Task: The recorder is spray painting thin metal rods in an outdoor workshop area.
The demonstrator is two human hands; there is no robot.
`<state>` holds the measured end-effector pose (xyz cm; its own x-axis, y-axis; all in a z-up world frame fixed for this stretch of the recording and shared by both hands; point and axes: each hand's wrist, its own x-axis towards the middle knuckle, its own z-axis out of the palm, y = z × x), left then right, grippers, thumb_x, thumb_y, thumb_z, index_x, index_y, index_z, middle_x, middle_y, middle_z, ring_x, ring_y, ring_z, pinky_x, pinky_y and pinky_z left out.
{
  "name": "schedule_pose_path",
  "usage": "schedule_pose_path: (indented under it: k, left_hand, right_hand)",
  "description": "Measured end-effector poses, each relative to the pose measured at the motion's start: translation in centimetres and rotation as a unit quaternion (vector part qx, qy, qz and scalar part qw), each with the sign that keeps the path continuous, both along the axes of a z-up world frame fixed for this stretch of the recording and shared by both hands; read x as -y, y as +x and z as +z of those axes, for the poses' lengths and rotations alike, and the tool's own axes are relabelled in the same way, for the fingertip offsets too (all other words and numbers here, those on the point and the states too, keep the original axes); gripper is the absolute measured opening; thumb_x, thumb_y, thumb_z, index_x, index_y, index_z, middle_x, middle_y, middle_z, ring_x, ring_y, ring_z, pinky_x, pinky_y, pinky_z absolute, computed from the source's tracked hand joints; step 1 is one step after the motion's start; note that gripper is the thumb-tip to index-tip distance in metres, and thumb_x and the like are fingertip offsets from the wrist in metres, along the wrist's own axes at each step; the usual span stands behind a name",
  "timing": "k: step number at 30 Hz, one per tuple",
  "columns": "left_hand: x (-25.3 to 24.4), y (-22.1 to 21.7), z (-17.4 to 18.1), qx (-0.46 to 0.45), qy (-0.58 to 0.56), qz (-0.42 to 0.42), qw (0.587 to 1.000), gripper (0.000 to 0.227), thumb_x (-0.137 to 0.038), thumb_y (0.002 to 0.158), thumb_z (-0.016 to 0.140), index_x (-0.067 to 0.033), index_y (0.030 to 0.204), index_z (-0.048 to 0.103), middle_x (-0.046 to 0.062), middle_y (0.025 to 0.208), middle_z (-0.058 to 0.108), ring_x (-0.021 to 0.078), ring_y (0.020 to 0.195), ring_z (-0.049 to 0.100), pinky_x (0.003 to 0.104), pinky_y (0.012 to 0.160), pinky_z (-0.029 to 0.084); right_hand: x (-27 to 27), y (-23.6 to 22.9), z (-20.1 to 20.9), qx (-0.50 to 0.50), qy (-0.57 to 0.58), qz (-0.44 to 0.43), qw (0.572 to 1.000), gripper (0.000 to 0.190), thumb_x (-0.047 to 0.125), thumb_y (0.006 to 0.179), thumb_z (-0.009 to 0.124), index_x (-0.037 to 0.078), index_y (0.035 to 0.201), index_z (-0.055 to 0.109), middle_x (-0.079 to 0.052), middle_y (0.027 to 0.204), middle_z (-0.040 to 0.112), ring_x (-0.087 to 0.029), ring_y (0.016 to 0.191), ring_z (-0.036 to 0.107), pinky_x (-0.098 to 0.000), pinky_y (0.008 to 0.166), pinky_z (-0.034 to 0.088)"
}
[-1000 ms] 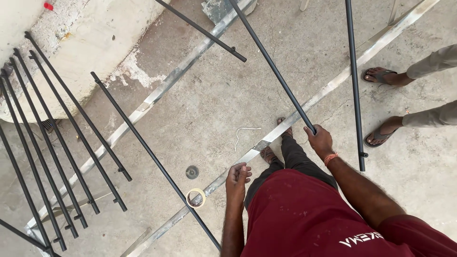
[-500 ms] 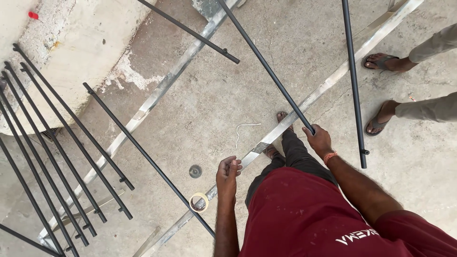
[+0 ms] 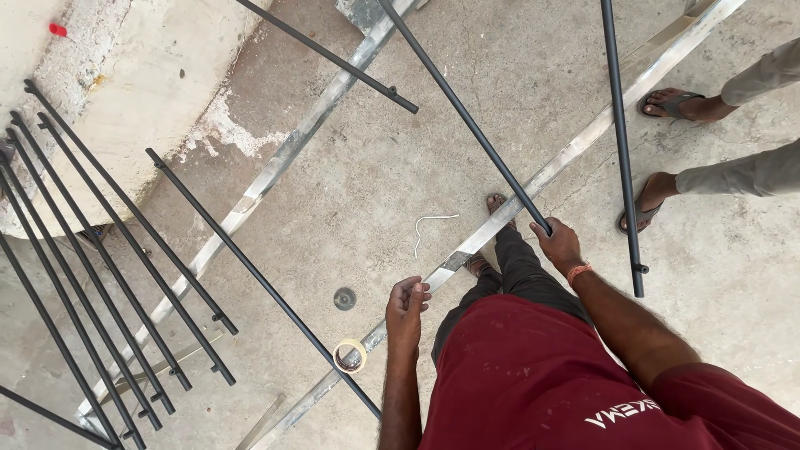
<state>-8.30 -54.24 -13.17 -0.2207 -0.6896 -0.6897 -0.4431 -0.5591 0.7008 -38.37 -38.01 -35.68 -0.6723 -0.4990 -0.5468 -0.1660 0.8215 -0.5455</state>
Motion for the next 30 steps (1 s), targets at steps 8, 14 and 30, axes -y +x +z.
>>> schedule_pose_path:
  k: [8, 14, 30]
  left_hand:
    - [-0.2, 0.0, -0.2, -0.002, -0.01, -0.005, 1.0, 0.047, -0.039, 0.098, 0.06, -0.0029, 0.128, 0.062, 0.014, 0.112, 0.073, 0.0206, 0.103, 0.069, 0.036, 0.088, 0.055]
    - [-0.6, -0.4, -0.5, -0.008, -0.002, -0.009, 1.0, 0.045, -0.038, 0.099, 0.06, -0.0027, 0.128, 0.063, 0.015, 0.111, 0.073, 0.0208, 0.102, 0.068, 0.036, 0.087, 0.055]
    - [-1.1, -0.1, -0.8, 0.013, 0.002, -0.016, 1.0, 0.043, -0.036, 0.099, 0.059, -0.0039, 0.128, 0.063, 0.015, 0.111, 0.074, 0.0208, 0.103, 0.069, 0.037, 0.088, 0.056]
  right_hand:
    - [-0.4, -0.7, -0.9, -0.004, -0.014, 0.023, 1.0, 0.045, 0.048, 0.1, 0.066, 0.004, 0.092, 0.067, -0.014, 0.065, 0.064, -0.027, 0.056, 0.06, -0.044, 0.056, 0.047]
    - [-0.3, -0.8, -0.8, -0.001, -0.029, 0.02, 0.999, 0.045, 0.047, 0.099, 0.066, 0.003, 0.091, 0.065, -0.015, 0.065, 0.063, -0.029, 0.057, 0.061, -0.044, 0.057, 0.048]
    - [0.5, -0.6, 0.1, 0.044, -0.014, 0.053, 0.998, 0.043, 0.047, 0.101, 0.06, 0.005, 0.095, 0.064, -0.011, 0.063, 0.063, -0.022, 0.053, 0.061, -0.0404, 0.05, 0.049]
